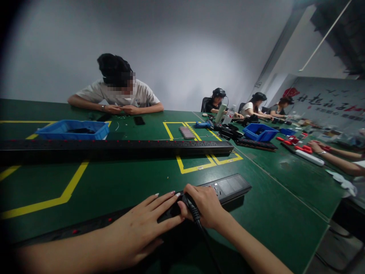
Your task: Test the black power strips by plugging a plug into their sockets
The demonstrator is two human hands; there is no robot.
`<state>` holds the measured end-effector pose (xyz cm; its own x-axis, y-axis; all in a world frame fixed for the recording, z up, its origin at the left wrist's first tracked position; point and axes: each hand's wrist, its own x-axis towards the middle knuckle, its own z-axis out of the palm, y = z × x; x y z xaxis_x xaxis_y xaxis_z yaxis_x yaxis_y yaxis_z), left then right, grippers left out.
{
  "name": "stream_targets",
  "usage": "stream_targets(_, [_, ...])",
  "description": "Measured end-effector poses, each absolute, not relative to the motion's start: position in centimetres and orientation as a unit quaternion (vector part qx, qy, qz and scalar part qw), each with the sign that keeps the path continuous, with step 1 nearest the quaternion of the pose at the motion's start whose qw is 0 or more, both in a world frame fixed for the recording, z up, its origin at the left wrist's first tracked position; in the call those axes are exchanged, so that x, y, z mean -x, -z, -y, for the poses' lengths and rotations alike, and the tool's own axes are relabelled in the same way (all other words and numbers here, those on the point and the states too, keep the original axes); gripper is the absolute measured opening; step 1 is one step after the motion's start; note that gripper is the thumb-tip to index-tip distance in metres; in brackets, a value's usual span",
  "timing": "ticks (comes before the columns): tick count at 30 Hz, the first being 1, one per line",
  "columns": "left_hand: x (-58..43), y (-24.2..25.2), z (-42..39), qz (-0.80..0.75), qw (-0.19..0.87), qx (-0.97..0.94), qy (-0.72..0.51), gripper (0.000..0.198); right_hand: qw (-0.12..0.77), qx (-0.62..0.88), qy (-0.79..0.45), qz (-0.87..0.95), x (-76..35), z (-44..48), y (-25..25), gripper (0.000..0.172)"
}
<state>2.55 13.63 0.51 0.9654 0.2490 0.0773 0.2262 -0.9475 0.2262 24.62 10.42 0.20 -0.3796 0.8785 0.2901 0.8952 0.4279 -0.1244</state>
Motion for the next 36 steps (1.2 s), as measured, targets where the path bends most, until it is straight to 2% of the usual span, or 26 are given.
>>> stream_targets(9, [-2.56,-0.50,-13.78,-0.112,0.111,-0.986,-0.061,0.078,0.174,0.516,0.012,0.839,-24.95,-10.46,0.10,0.017])
stream_targets(15, [-2.49,-0.60,-13.83,-0.114,0.113,-0.985,-0.063,0.075,0.165,0.526,0.009,0.834,-25.19,-10.46,0.16,0.025])
stream_targets(36, [-2.36,-0.51,-13.84,-0.108,0.120,-0.984,-0.074,0.075,0.177,0.530,0.026,0.829,-25.02,-10.57,0.55,0.018])
